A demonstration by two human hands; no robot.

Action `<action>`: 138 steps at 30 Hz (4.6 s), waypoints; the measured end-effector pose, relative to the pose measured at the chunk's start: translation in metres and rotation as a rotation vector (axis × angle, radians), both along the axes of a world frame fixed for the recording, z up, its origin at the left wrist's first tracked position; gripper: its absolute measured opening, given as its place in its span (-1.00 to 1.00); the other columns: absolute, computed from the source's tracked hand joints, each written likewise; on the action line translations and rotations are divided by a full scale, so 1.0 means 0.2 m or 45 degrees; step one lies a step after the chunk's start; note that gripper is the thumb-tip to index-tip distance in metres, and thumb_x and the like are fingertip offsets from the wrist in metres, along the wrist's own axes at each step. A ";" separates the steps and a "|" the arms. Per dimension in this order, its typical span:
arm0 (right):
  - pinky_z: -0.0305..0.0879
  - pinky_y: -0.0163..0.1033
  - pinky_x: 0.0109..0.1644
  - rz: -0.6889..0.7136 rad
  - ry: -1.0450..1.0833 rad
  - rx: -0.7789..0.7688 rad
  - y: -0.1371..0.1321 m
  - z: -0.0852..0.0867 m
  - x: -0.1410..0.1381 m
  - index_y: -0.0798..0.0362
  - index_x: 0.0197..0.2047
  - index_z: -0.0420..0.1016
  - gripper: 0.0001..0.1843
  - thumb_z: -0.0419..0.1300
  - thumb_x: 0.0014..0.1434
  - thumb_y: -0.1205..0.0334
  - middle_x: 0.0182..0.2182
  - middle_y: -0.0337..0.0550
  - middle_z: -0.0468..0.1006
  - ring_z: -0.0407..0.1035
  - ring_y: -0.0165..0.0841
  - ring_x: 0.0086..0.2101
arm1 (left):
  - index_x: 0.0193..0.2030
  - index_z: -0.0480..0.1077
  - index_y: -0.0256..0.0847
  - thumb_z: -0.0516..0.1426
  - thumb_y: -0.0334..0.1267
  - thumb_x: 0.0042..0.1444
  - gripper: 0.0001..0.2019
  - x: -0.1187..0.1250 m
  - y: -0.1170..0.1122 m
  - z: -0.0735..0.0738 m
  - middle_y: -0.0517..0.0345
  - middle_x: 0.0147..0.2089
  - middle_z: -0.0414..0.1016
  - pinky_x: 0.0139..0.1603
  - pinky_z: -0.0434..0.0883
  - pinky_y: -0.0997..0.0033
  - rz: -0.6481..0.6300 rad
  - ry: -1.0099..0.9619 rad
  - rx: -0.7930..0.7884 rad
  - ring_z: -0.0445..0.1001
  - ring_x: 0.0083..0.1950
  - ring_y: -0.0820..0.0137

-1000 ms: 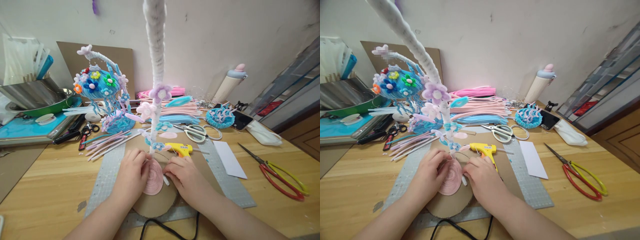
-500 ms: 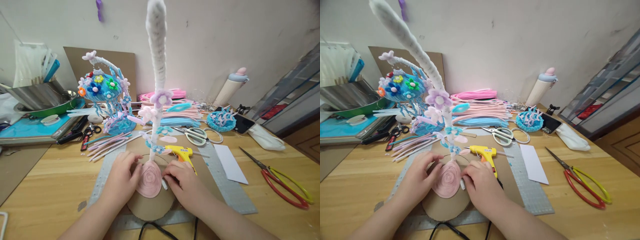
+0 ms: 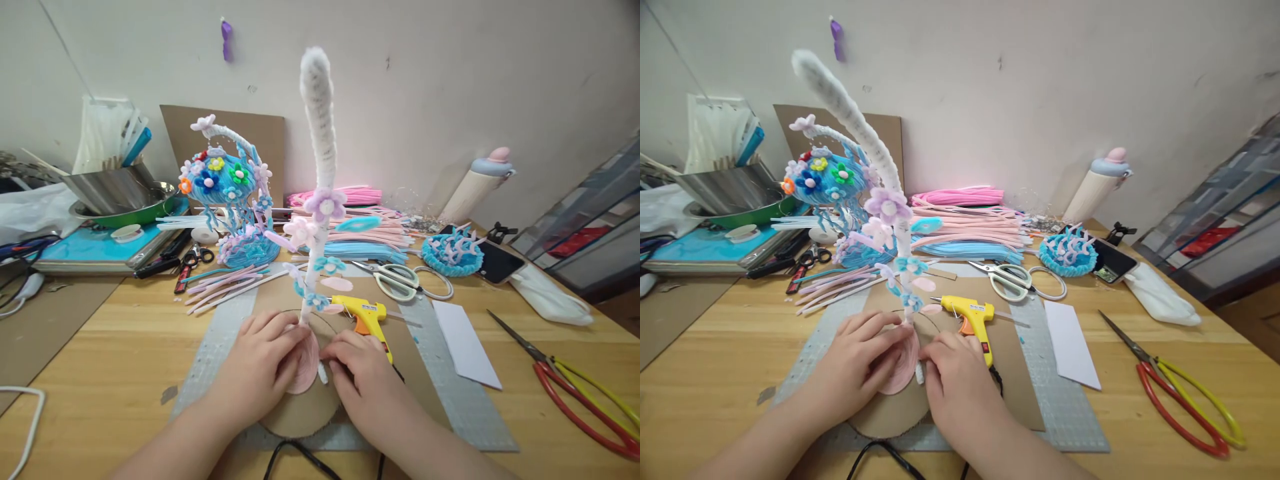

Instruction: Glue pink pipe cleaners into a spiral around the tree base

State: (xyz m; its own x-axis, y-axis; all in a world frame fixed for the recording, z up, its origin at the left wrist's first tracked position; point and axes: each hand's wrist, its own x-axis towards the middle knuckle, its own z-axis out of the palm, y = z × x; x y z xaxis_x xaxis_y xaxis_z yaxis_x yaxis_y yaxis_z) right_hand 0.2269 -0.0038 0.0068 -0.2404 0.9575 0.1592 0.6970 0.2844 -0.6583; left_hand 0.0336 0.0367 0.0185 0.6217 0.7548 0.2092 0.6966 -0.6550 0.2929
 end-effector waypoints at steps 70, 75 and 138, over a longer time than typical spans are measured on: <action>0.18 -0.10 -0.09 -0.003 0.070 -0.114 -0.01 -0.02 0.00 -0.07 -0.19 0.57 -0.61 0.00 0.18 0.52 -0.24 -0.17 0.48 0.27 -0.25 -0.23 | -0.06 0.31 -0.11 -0.01 -0.53 0.00 -0.63 -0.01 0.02 -0.05 0.12 -0.09 0.44 -0.01 0.36 0.24 0.142 -0.387 -0.152 0.39 -0.02 0.29; 0.20 -0.09 -0.09 -0.026 0.085 -0.160 -0.01 -0.02 0.00 -0.05 -0.20 0.57 -0.62 0.00 0.18 0.52 -0.20 -0.15 0.46 0.27 -0.24 -0.20 | -0.13 0.32 -0.14 -0.06 -0.53 -0.09 -0.61 -0.06 0.06 -0.06 0.13 -0.10 0.46 0.03 0.36 0.21 0.428 -0.503 -0.023 0.40 -0.01 0.29; 0.09 -0.07 -0.07 -0.007 -0.043 -0.104 -0.03 0.00 0.00 -0.09 -0.15 0.55 -0.62 -0.02 0.21 0.47 -0.19 -0.19 0.47 0.20 -0.24 -0.21 | -0.68 0.15 -0.18 0.05 0.10 0.12 -0.51 -0.08 0.06 0.01 0.29 -0.62 0.14 -0.46 0.15 0.45 0.472 -1.119 -0.663 0.16 -0.53 0.46</action>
State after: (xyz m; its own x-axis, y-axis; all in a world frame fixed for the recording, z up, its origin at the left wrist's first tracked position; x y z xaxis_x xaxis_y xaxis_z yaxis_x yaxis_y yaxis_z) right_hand 0.2275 -0.0104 0.0067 -0.2389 0.9683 0.0723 0.7206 0.2268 -0.6552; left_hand 0.0167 0.0482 0.0207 0.1262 0.9896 0.0694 0.2361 -0.0979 0.9668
